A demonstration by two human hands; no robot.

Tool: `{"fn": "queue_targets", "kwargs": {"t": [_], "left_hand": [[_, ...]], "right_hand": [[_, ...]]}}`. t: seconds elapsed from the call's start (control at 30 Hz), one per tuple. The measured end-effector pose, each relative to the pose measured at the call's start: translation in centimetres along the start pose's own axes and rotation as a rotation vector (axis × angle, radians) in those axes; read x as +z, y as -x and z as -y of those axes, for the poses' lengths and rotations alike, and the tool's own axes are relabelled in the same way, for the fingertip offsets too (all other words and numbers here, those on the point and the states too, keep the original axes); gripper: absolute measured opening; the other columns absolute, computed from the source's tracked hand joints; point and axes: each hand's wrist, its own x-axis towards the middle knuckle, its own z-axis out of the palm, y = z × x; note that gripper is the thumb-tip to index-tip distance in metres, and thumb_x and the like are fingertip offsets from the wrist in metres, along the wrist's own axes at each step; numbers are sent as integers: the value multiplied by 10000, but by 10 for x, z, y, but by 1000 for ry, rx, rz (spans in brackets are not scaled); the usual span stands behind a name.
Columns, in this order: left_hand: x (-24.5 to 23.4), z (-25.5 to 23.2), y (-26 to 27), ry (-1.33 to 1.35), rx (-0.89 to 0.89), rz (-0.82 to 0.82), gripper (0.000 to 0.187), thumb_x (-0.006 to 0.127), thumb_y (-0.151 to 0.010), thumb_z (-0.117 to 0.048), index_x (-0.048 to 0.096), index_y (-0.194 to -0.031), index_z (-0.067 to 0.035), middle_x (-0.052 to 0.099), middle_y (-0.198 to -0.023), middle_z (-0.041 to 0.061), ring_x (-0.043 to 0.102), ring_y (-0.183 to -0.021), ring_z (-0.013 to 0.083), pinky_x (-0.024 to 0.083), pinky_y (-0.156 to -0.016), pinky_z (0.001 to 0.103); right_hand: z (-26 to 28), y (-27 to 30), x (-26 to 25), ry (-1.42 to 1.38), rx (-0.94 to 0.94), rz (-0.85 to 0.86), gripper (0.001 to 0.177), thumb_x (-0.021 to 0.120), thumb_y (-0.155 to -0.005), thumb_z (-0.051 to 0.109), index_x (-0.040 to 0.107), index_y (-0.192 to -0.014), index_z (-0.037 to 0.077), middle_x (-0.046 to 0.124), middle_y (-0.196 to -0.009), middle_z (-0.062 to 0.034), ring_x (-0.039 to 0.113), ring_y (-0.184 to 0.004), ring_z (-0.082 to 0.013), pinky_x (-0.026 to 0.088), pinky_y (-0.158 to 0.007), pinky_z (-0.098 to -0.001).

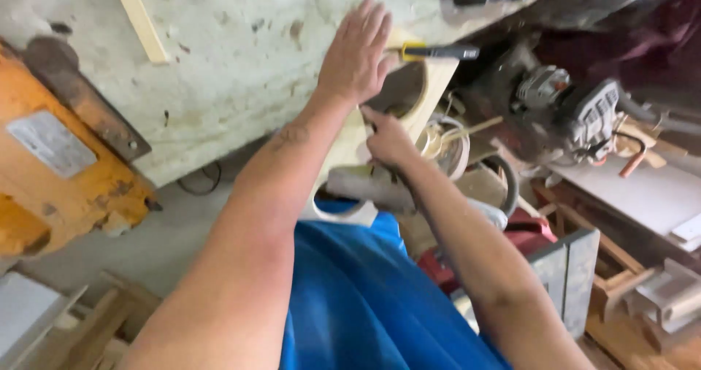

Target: The person is sanding the edges and circular cutouts of a wooden board using sandpaper and a small handheld sanding tool.

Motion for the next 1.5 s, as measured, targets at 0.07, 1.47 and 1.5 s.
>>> {"fn": "queue_targets", "kwargs": {"t": [0.07, 1.47, 1.5], "left_hand": [[2, -8, 12, 17, -13, 1, 623, 544, -1130, -379, 442, -1571, 48, 404, -1636, 237, 271, -1545, 421, 266, -1287, 553], [-12, -12, 4, 119, -62, -58, 566, 572, -1121, -322, 440, -1549, 23, 445, -1617, 205, 294, -1552, 414, 251, -1312, 558], [-13, -16, 9, 167, -85, -129, 520, 639, -1106, -244, 464, -1517, 22, 507, -1567, 210, 352, -1525, 447, 273, -1299, 600]], "right_hand": [[-44, -29, 26, 41, -144, -37, 675, 429, -685, 2, 730, -1247, 225, 787, -982, -133, 742, -787, -293, 594, -681, -423], [-25, 136, -36, -78, -60, -63, 672, 598, -885, 55, 571, -1535, 224, 699, -1277, -122, 653, -1042, -254, 493, -998, -364], [-50, 139, -33, -156, -244, -260, 672, 631, -853, 19, 555, -1516, 93, 581, -1555, -145, 530, -1464, -309, 389, -1239, -466]]}}
